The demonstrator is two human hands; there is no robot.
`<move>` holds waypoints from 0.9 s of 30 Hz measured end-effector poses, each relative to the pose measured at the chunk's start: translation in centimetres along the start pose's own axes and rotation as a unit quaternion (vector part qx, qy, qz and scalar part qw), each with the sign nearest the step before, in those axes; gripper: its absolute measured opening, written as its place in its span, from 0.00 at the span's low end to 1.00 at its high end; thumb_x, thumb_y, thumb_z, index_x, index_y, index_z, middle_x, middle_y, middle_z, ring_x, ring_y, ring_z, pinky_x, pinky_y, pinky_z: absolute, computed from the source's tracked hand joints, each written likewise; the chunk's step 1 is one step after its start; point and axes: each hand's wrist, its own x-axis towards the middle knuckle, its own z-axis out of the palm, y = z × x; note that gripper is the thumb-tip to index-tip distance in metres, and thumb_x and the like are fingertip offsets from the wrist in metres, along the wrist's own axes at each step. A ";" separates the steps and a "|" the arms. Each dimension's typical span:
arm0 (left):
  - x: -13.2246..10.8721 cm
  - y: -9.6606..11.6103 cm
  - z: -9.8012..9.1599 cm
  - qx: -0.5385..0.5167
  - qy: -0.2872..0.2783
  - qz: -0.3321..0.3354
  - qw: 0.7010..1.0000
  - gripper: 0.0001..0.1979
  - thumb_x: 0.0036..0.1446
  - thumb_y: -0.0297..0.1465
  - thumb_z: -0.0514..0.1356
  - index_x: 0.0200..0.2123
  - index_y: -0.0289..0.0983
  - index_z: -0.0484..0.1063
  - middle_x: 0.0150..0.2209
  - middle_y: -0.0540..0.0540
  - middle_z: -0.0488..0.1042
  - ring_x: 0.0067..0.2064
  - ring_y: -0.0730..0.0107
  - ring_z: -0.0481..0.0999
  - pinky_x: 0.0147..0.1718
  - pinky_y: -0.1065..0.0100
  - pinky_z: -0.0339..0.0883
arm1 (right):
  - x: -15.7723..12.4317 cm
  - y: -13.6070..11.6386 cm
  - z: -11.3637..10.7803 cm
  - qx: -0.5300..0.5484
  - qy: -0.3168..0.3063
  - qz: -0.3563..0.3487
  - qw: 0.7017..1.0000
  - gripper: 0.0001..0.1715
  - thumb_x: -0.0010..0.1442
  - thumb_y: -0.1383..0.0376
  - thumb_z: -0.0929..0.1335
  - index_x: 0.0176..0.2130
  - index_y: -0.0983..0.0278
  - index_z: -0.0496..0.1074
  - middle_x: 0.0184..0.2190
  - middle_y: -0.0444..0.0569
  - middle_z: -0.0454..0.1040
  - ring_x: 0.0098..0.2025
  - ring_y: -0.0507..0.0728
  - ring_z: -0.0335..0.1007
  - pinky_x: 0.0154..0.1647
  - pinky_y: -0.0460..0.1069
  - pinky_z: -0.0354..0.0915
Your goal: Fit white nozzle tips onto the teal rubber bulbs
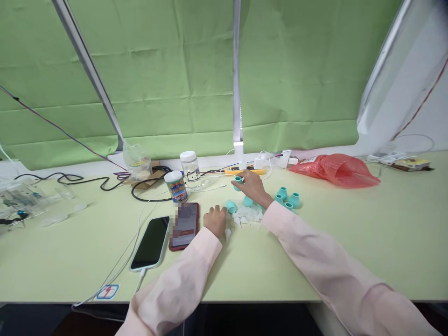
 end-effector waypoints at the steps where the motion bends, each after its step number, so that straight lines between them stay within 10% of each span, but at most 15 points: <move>1: 0.0 0.0 0.0 0.001 -0.008 0.003 1.000 0.13 0.53 0.26 0.44 0.41 0.38 0.60 0.37 0.41 0.64 0.40 0.61 0.64 0.29 0.65 0.62 | 0.5 0.1 0.7 -0.050 -0.040 0.015 0.998 0.18 0.51 0.56 0.61 0.38 0.64 0.67 0.36 0.50 0.67 0.37 0.55 0.62 0.33 0.47 0.56; 7: -0.1 0.3 -0.1 -0.017 0.036 0.019 0.999 0.13 0.52 0.27 0.44 0.41 0.38 0.62 0.37 0.40 0.64 0.41 0.61 0.62 0.32 0.64 0.61 | 0.4 0.5 3.4 -0.105 -0.107 0.011 0.989 0.12 0.50 0.62 0.62 0.35 0.66 0.67 0.33 0.54 0.69 0.37 0.57 0.63 0.32 0.47 0.55; 17: -0.7 0.5 -0.2 -0.050 0.020 0.151 0.987 0.09 0.41 0.33 0.54 0.25 0.36 0.70 0.31 0.41 0.67 0.38 0.58 0.63 0.30 0.64 0.61 | -4.1 1.0 -2.1 -0.092 -0.158 -0.122 0.976 0.12 0.52 0.62 0.59 0.35 0.61 0.67 0.30 0.47 0.70 0.33 0.55 0.64 0.30 0.46 0.53; 27: -0.3 1.0 0.2 -0.151 0.051 0.208 0.965 0.09 0.47 0.26 0.51 0.27 0.35 0.72 0.28 0.44 0.72 0.35 0.65 0.66 0.34 0.68 0.60 | -9.4 3.2 -0.6 -0.118 -0.158 -0.149 0.969 0.12 0.52 0.64 0.59 0.32 0.65 0.69 0.29 0.52 0.70 0.31 0.57 0.65 0.26 0.46 0.52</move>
